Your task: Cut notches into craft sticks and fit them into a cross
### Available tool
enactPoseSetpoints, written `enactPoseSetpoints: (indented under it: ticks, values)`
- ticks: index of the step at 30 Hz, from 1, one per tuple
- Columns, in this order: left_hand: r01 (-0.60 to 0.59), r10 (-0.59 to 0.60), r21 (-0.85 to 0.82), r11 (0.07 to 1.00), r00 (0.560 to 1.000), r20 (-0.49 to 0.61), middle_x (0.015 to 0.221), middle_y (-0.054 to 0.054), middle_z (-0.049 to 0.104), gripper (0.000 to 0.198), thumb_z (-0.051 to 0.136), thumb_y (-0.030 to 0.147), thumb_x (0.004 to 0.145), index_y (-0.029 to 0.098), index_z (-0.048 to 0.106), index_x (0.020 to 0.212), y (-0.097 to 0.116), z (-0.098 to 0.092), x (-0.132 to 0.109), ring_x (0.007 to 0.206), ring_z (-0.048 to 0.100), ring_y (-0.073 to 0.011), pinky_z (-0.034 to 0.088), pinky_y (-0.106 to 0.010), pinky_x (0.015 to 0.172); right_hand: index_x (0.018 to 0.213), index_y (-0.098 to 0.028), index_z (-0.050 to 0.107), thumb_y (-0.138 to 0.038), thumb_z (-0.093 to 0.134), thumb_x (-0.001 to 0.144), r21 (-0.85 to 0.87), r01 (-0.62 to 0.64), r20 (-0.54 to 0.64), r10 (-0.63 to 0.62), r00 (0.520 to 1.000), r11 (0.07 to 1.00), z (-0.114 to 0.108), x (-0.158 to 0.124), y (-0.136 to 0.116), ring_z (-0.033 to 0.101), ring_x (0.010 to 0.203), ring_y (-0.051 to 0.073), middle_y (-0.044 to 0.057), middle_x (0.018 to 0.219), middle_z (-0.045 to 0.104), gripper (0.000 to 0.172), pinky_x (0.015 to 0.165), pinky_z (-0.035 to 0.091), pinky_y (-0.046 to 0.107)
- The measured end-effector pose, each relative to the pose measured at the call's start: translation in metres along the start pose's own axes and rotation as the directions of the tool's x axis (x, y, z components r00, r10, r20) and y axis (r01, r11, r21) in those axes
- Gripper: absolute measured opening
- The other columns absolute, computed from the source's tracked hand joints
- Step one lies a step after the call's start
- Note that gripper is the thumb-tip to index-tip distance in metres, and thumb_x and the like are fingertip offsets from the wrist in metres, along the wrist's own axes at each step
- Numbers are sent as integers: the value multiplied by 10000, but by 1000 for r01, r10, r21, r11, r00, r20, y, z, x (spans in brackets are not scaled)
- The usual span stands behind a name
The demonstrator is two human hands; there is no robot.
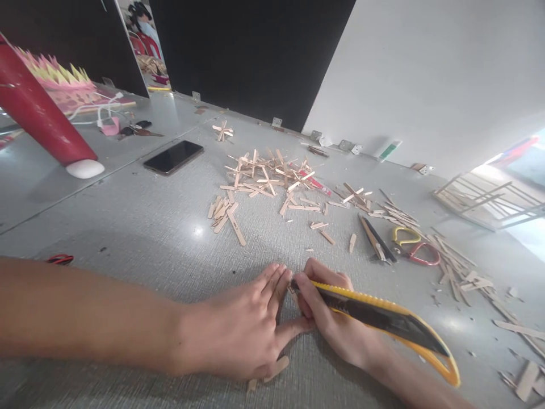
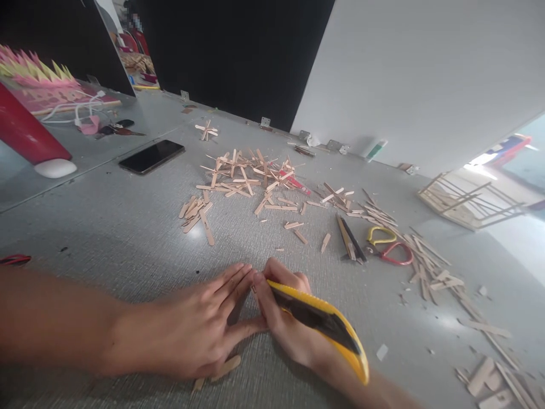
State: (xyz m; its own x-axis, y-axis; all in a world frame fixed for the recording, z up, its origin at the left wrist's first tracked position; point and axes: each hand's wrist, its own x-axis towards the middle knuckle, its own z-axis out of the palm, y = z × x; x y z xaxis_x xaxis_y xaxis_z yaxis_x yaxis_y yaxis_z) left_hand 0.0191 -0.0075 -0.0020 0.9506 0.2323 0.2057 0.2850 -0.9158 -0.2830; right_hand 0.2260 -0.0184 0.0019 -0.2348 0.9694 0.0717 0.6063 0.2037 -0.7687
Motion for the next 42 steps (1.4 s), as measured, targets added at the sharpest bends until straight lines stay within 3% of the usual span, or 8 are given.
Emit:
enactPoseSetpoints:
  ticks: [6, 11, 19, 31, 38, 42]
  values:
    - [25, -25, -20, 999, 1000, -13, 1295, -289, 691, 617, 422, 533, 1043, 109, 516, 1481, 1, 0, 0, 1252, 658, -390, 382, -519, 1129, 695, -243, 421, -426, 430, 1066, -2, -8, 61, 8, 998, 1000, 1, 1, -1, 472, 514, 122, -45, 586, 510, 414, 534, 393, 305]
    - [34, -33, -44, 998, 999, 11, 1322, -304, 664, 588, 426, 528, 1044, 128, 548, 1456, 2, 0, 0, 1264, 645, -410, 384, -523, 1125, 706, -251, 386, -412, 430, 1063, -1, 16, 39, -16, 999, 1000, 2, -1, 1, 426, 503, 118, -56, 580, 455, 394, 530, 373, 297]
    - [39, -35, -77, 996, 998, 43, 1390, -342, 594, 613, 443, 522, 1041, 122, 481, 1504, 1, 3, -2, 1322, 582, -445, 397, -536, 1124, 713, -255, 360, -382, 421, 1069, 24, 99, 63, -100, 993, 995, 1, 3, 4, 400, 438, 99, -76, 543, 428, 383, 493, 329, 284]
    - [14, -11, -39, 999, 998, 61, 1375, -320, 618, 609, 412, 503, 1052, 122, 476, 1523, -1, -3, -2, 1310, 601, -422, 413, -518, 1121, 704, -255, 337, -414, 407, 1076, 5, 90, 60, -90, 994, 996, 1, 0, 7, 387, 443, 106, -76, 537, 416, 411, 512, 327, 298]
    - [17, -16, -31, 999, 1000, 22, 1367, -299, 639, 621, 410, 510, 1057, 126, 456, 1542, -1, 0, -2, 1304, 616, -393, 387, -513, 1140, 700, -250, 392, -436, 411, 1073, -15, 53, 70, -52, 996, 998, -2, -2, 6, 466, 506, 124, -59, 572, 489, 417, 620, 396, 320]
    - [26, -26, -41, 999, 1000, 15, 1353, -290, 653, 683, 434, 530, 1039, 126, 376, 1587, -2, -2, -2, 1294, 628, -379, 395, -489, 1134, 715, -254, 397, -463, 396, 1080, 8, 19, 68, -19, 998, 1000, -4, 0, 6, 490, 529, 125, -59, 584, 510, 421, 579, 401, 295]
